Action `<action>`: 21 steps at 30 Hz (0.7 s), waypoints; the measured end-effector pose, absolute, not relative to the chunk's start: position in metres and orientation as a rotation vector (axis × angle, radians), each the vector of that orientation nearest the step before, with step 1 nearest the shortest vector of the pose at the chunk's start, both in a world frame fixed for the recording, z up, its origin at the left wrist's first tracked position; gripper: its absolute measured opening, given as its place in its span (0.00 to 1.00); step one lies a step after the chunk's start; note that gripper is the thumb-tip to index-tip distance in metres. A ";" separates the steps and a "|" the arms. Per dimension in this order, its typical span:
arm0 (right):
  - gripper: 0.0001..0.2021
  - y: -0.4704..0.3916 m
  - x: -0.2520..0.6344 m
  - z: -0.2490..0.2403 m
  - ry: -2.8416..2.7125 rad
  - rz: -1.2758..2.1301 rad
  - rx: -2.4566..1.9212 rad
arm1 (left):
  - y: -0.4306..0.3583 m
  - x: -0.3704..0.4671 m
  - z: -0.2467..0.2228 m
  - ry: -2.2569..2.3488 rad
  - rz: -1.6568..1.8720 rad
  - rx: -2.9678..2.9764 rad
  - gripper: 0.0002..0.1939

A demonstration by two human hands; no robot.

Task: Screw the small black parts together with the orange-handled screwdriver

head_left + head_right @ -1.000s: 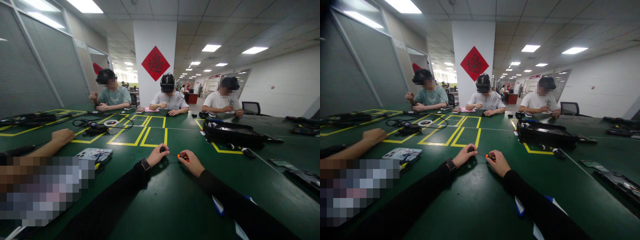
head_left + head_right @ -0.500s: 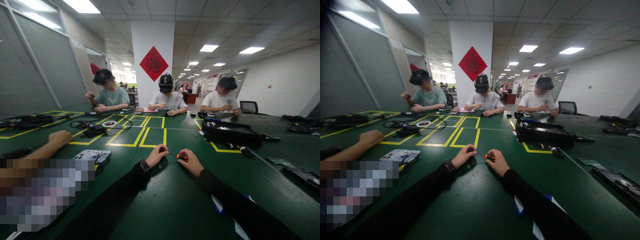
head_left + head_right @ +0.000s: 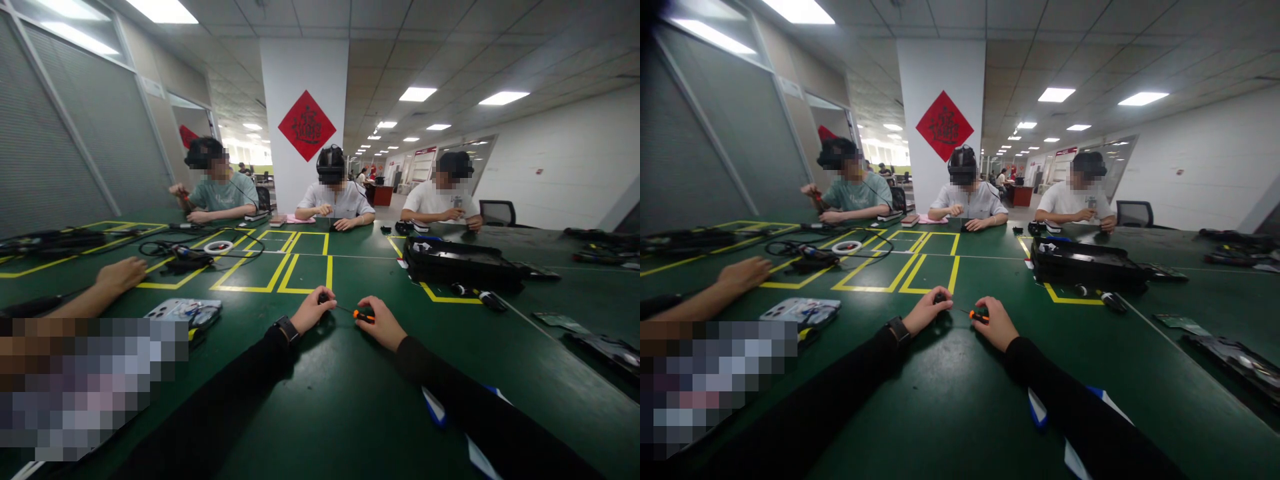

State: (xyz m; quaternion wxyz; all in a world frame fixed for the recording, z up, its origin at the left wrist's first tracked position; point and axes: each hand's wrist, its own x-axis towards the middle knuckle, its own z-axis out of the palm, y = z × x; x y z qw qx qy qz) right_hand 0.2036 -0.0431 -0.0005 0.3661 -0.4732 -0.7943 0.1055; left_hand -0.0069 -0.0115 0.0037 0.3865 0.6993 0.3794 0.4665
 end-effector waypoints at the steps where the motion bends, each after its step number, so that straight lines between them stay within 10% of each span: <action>1: 0.15 -0.044 0.203 0.000 -2.048 0.276 -1.220 | -0.011 -0.007 0.003 0.961 1.184 1.784 0.09; 21: 0.10 -0.045 0.203 0.005 -2.022 0.318 -1.216 | -0.011 -0.007 0.005 0.987 1.187 1.786 0.10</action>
